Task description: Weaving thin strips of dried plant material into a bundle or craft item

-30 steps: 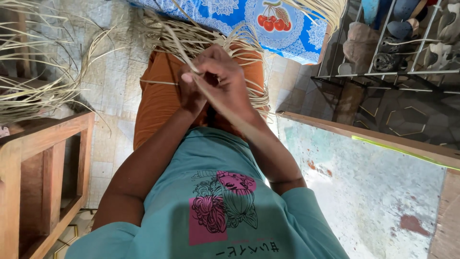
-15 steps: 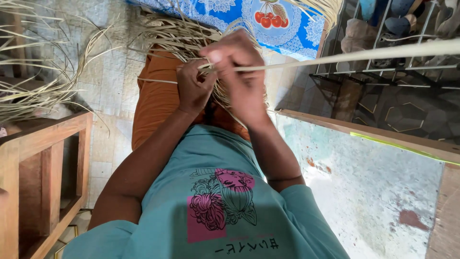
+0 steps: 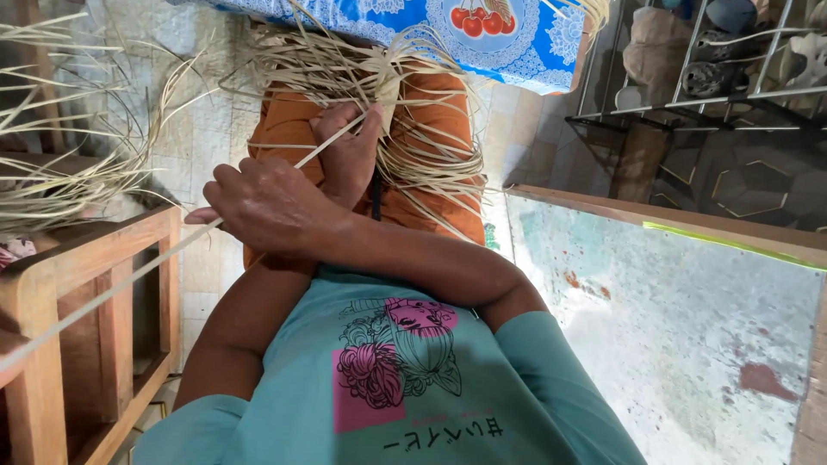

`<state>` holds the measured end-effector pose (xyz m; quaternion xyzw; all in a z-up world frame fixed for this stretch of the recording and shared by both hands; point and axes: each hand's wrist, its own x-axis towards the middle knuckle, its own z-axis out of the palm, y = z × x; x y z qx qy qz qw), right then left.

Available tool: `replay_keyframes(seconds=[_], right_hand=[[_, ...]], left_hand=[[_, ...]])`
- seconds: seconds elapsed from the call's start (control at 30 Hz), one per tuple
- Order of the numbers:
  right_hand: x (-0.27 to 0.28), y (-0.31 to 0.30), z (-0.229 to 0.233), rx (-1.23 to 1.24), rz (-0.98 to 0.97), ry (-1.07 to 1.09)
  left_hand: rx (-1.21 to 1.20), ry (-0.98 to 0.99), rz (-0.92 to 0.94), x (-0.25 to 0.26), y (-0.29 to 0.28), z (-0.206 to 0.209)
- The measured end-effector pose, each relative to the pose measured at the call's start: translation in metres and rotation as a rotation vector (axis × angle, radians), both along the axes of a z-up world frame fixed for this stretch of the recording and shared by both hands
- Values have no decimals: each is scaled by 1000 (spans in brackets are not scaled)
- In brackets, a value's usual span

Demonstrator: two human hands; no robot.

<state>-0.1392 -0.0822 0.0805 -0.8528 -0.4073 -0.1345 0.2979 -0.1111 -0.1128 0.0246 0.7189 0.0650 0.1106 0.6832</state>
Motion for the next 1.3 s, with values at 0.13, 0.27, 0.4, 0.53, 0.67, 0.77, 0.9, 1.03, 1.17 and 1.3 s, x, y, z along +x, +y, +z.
replay_keyframes(seconds=[0.13, 0.27, 0.4, 0.53, 0.67, 0.77, 0.9, 1.03, 1.17, 1.3], right_hand=[[5, -20, 14, 42, 175, 113], [24, -78, 41, -143, 170, 428], [42, -128, 58, 238, -46, 456], [47, -157, 23, -26, -411, 453], [44, -146, 7, -224, -521, 557], [46, -140, 3, -256, -582, 635], [41, -141, -9, -228, -565, 611], [40, -141, -16, -181, -538, 563], [38, -142, -27, -187, -578, 565], [35, -141, -32, -173, -585, 592]], left_hand=[[66, 28, -64, 4, 3, 1], [26, 205, -19, -2, 6, -54], [-204, 18, 3, -14, 41, 5], [-216, 461, -161, -33, 56, 48], [194, -205, -367, -30, 52, 87], [676, -236, -194, 10, 66, 38], [594, -83, -299, 23, 63, 17], [389, 10, -413, 28, 60, 11], [237, 25, -513, 29, 61, 5], [335, -13, -482, 28, 61, -3]])
